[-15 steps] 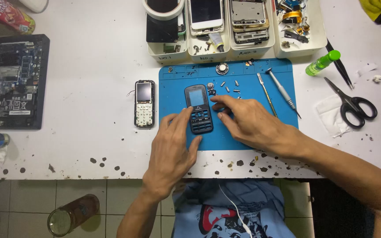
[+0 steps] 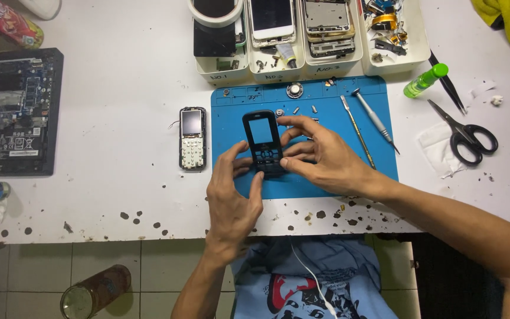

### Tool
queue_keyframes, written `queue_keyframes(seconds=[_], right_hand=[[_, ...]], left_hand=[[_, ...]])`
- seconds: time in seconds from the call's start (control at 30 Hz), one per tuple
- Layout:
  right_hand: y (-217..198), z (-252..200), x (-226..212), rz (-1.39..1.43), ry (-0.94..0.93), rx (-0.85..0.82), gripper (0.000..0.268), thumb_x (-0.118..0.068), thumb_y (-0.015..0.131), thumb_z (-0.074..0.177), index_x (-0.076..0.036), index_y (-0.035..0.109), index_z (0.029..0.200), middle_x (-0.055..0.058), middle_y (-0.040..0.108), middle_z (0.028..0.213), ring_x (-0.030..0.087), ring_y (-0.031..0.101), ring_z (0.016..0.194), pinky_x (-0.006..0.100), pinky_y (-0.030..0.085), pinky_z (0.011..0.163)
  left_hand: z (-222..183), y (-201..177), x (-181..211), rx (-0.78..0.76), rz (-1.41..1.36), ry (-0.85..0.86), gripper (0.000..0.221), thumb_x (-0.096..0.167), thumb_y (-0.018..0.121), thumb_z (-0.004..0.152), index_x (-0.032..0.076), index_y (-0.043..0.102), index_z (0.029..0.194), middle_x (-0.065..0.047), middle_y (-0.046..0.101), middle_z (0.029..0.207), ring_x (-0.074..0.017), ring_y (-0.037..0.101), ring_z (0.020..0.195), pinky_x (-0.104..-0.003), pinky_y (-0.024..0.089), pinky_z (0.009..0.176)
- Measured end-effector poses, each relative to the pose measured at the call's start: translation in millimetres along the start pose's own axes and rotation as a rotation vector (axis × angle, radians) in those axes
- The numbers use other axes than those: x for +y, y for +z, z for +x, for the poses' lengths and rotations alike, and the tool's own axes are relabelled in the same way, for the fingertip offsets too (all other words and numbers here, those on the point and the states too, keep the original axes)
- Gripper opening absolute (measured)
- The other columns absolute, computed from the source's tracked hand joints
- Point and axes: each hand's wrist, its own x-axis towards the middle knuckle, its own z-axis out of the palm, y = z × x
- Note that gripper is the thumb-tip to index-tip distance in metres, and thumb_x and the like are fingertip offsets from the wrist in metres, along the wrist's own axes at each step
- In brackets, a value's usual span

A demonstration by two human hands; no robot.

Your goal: Assembling the front casing and keypad of a mobile phone at a repair bench

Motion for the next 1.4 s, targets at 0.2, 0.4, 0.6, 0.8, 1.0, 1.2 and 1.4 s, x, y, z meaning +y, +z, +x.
queue_keyframes(seconds=[0.2, 0.4, 0.6, 0.8, 1.0, 1.2, 1.4], right_hand=[[0.0, 0.6, -3.9, 0.146, -0.066, -0.012, 0.042, 0.005, 0.071, 0.086, 0.008, 0.063, 0.127, 0.020, 0.068, 0.102, 0.024, 0.072, 0.092, 0.037, 0.067, 0.082], [-5.4, 1.5, -13.8, 0.116, -0.267, 0.084, 0.050, 0.011, 0.075, 0.083, 0.007, 0.061, 0.131, 0.016, 0.071, 0.098, 0.020, 0.073, 0.090, 0.036, 0.066, 0.083], [-18.1, 10.4, -24.8, 0.134, -0.338, 0.132, 0.050, 0.007, 0.074, 0.086, 0.009, 0.055, 0.133, 0.021, 0.072, 0.106, 0.025, 0.075, 0.099, 0.038, 0.066, 0.086], [-35.2, 13.0, -21.4, -0.064, -0.376, 0.162, 0.025, 0.005, 0.070, 0.091, 0.004, 0.070, 0.115, 0.018, 0.074, 0.097, 0.027, 0.075, 0.097, 0.040, 0.064, 0.079], [-41.8, 13.4, -9.8, -0.183, -0.419, 0.185, 0.011, -0.007, 0.074, 0.094, -0.006, 0.077, 0.104, 0.008, 0.076, 0.091, 0.018, 0.074, 0.090, 0.033, 0.063, 0.076], [-34.8, 13.1, -8.2, -0.211, -0.502, 0.200, 0.006, 0.000, 0.072, 0.089, -0.004, 0.074, 0.094, 0.009, 0.071, 0.078, 0.018, 0.072, 0.073, 0.035, 0.062, 0.066], [-37.1, 16.5, 4.8, -0.515, -0.922, 0.283, 0.010, 0.002, 0.074, 0.090, -0.001, 0.075, 0.100, 0.012, 0.073, 0.091, 0.030, 0.072, 0.077, 0.040, 0.061, 0.068]], left_hand=[[12.5, -9.4, 5.2, -0.018, -0.385, -0.132, 0.062, -0.004, 0.074, 0.083, 0.000, 0.050, 0.140, -0.021, 0.060, 0.118, -0.0316, 0.072, 0.097, -0.044, 0.067, 0.081], [43.3, -5.1, 16.8, -0.173, -0.512, -0.141, 0.041, 0.002, 0.078, 0.083, 0.002, 0.065, 0.122, -0.019, 0.075, 0.095, -0.0269, 0.076, 0.088, -0.040, 0.067, 0.072], [71.8, 0.8, 33.6, -0.157, -0.556, -0.066, 0.023, 0.006, 0.079, 0.084, 0.006, 0.072, 0.106, -0.014, 0.076, 0.087, -0.0213, 0.076, 0.086, -0.040, 0.068, 0.069], [86.9, 18.2, 27.1, -0.165, -0.591, -0.007, 0.017, 0.004, 0.076, 0.085, 0.007, 0.072, 0.101, -0.010, 0.074, 0.085, -0.0206, 0.074, 0.089, -0.044, 0.066, 0.076], [87.7, 21.0, 26.8, -0.187, -0.608, 0.020, 0.015, 0.005, 0.076, 0.088, 0.009, 0.069, 0.102, -0.008, 0.073, 0.089, -0.0189, 0.072, 0.094, -0.045, 0.065, 0.079], [86.7, 24.9, 15.3, -0.241, -0.649, 0.049, 0.018, 0.000, 0.073, 0.089, 0.008, 0.068, 0.104, -0.009, 0.072, 0.093, -0.0187, 0.072, 0.095, -0.043, 0.065, 0.082], [86.1, 14.4, 13.1, -0.293, -0.568, 0.207, 0.022, -0.002, 0.071, 0.093, 0.013, 0.070, 0.108, -0.007, 0.060, 0.124, -0.0242, 0.063, 0.120, -0.045, 0.058, 0.100]])
